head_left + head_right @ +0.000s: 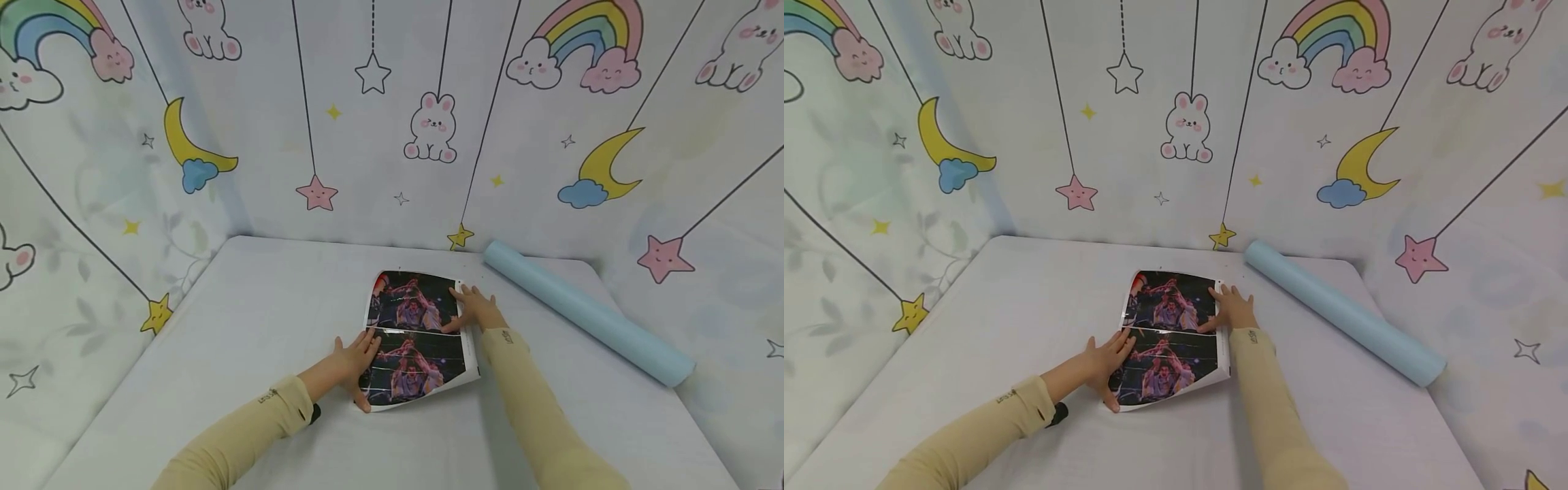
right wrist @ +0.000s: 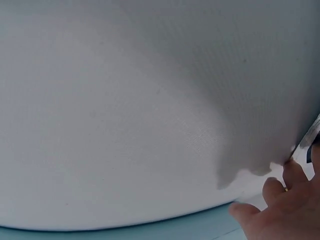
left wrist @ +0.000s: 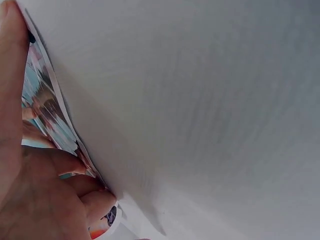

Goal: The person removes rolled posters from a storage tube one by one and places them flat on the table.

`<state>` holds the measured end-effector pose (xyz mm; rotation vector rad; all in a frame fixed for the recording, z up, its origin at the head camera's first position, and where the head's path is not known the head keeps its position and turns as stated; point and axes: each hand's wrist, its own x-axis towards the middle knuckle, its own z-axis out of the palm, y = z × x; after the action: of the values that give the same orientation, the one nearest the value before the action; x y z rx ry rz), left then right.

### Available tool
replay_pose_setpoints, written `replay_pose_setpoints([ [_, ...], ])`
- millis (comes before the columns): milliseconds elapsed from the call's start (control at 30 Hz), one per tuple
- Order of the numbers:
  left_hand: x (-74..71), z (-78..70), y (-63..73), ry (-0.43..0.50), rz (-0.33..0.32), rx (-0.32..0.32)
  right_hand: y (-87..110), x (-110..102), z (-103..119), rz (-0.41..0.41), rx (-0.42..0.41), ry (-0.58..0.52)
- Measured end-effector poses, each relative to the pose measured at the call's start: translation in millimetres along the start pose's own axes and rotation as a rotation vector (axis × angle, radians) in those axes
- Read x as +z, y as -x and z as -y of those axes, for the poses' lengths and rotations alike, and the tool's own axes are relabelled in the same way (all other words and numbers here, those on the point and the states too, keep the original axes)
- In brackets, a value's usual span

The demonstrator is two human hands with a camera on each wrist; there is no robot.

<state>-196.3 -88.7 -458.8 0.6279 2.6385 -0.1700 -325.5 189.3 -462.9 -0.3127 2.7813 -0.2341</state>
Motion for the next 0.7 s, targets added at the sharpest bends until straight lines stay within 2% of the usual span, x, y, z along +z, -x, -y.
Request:
replay_pose_setpoints([
  [267, 0.4, -1.7, 0.2, -0.025, 0.012, -0.010, 4.3, -0.9, 0.3, 0.009, 0.003, -0.019],
  [700, 2.0, -2.2, 2.9, 0.022, -0.013, 0.002, 3.8, 2.7, -4.2, 0.008, -0.003, -0.047],
])
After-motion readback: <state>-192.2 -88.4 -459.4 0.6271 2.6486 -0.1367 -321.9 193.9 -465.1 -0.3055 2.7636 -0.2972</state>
